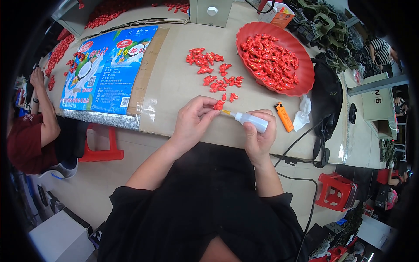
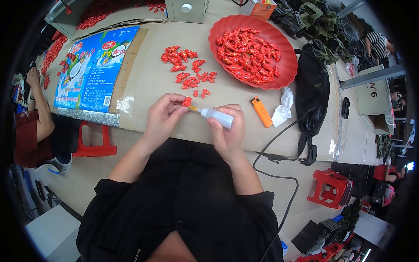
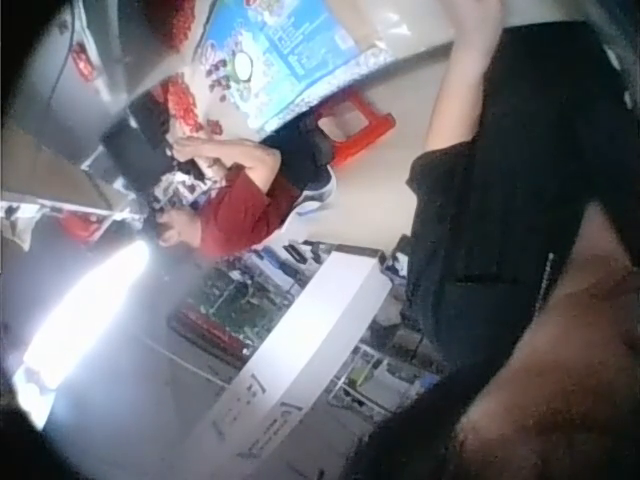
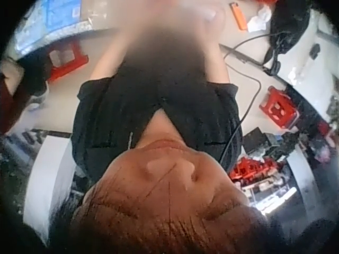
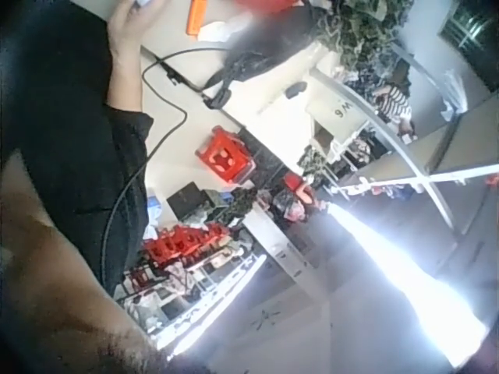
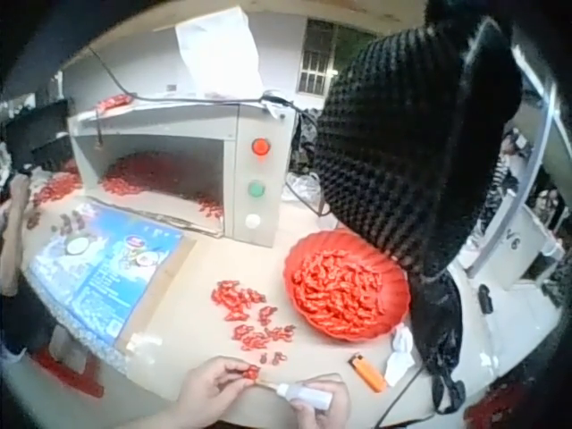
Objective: The person gathers plastic pieces onto the table, applies glue to them using a glue bottle, and joins the pieces together by hand.
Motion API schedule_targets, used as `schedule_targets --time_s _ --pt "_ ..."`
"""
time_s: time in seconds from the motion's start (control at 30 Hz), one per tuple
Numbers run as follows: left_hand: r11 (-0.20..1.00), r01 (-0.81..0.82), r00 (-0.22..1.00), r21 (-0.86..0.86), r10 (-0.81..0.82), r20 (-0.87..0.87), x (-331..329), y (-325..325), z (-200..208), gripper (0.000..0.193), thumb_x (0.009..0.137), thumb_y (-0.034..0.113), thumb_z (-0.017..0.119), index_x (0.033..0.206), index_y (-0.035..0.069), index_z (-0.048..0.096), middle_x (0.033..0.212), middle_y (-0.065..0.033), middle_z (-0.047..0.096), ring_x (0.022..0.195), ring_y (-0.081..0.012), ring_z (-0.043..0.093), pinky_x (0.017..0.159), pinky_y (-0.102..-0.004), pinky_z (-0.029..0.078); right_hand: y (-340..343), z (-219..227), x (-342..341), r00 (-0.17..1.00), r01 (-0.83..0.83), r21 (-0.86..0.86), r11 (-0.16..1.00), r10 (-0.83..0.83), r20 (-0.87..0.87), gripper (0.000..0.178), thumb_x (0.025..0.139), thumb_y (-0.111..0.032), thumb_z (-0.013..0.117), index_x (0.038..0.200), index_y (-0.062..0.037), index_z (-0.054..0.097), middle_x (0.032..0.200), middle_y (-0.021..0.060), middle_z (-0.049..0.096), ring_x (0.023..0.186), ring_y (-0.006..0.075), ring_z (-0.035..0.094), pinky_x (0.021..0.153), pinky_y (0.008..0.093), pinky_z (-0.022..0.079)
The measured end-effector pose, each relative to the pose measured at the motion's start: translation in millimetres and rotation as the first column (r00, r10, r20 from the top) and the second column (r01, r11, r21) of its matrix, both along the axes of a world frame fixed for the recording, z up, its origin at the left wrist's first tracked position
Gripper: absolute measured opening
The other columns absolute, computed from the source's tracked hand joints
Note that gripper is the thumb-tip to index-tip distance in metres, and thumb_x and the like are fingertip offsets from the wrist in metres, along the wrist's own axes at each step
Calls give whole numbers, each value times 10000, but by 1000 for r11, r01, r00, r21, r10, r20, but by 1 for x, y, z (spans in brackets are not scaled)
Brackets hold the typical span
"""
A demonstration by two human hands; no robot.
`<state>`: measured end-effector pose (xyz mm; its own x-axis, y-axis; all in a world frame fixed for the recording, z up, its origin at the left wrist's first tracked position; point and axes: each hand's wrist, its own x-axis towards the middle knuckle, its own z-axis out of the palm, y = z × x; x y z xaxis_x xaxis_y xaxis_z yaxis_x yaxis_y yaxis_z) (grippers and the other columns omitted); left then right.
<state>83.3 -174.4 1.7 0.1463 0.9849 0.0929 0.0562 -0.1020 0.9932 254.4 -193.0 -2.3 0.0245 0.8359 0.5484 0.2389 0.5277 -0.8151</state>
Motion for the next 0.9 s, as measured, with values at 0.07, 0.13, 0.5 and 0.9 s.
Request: schedule_targets --time_s 0.07,0.13,0.5,0.9 --pt "1000 4 1000 8 -4 9 0 0 0 181 819 -14 545 987 -54 489 906 -81 578 854 -119 587 743 -218 470 1 0 0 1000 -2 2 1000 2 -8 259 811 -130 596 950 6 425 861 126 509 721 163 495 629 251 422" --pt "999 6 999 35 -4 -33 0 1 -1 181 817 -14 547 985 -53 490 911 -85 579 852 -123 591 738 -218 473 0 0 -1 1000 -5 5 1000 5 -15 256 812 -129 594 949 6 427 862 126 509 722 163 495 630 251 422" --pt "999 15 999 48 -13 -34 0 1 -3 178 813 -24 547 980 -53 493 916 -85 577 859 -127 592 744 -220 474 2 -2 -2 998 4 -23 1000 -5 -68 248 809 -127 597 937 9 434 859 124 508 713 152 498 625 244 424" --pt "995 11 999 98 -6 -47 0 1 -3 172 814 -35 540 978 -54 492 919 -83 567 865 -124 587 742 -217 472 1 3 2 998 6 -5 1000 -6 70 236 823 -125 577 954 1 427 896 115 497 736 137 489 649 231 413"
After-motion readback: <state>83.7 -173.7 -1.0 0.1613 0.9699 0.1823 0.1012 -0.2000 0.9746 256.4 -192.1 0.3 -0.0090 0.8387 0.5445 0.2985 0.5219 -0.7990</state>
